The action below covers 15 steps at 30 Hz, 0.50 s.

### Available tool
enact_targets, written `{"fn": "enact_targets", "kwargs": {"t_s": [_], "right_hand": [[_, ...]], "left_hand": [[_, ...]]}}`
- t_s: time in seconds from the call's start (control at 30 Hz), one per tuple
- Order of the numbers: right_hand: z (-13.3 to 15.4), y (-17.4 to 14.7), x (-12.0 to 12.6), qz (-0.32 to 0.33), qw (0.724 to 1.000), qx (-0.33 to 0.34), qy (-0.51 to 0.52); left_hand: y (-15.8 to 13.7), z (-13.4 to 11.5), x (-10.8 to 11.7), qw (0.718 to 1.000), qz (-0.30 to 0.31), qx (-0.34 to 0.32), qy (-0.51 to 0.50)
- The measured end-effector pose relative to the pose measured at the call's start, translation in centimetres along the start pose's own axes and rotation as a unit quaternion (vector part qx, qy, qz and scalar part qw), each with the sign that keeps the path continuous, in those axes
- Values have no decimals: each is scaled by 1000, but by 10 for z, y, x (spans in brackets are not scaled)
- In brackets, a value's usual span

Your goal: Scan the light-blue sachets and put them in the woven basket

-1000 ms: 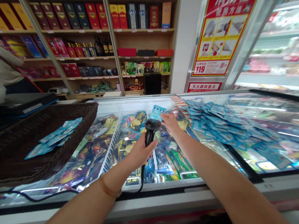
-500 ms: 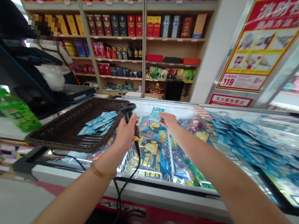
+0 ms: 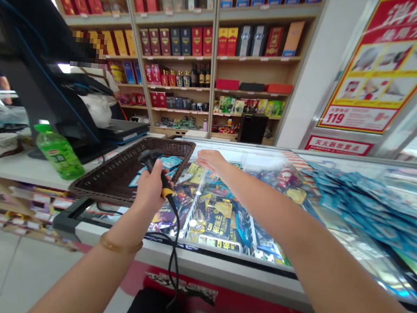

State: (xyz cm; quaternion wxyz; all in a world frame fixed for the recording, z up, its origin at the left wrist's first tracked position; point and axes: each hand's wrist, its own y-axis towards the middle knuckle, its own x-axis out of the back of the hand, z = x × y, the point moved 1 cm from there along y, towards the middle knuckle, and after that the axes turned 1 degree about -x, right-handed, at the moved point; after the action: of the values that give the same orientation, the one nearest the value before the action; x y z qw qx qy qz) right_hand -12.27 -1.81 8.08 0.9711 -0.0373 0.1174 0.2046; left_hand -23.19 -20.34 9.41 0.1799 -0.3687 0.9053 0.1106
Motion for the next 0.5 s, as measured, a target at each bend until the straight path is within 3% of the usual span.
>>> {"fn": "enact_targets", "kwargs": {"t_s": [0.13,0.3,0.5], "right_hand": [[-1,-23,62,-60,998,11,-29],[9,-64,153,-133,989,23,-62],[54,-109,255,-219,961,83,-148]], "left_hand": [[-16,25,-33,998,65,5,-12],[-47,60,-95,988,148,45,-11],[-86,96,-163,966,246,83,18]]}}
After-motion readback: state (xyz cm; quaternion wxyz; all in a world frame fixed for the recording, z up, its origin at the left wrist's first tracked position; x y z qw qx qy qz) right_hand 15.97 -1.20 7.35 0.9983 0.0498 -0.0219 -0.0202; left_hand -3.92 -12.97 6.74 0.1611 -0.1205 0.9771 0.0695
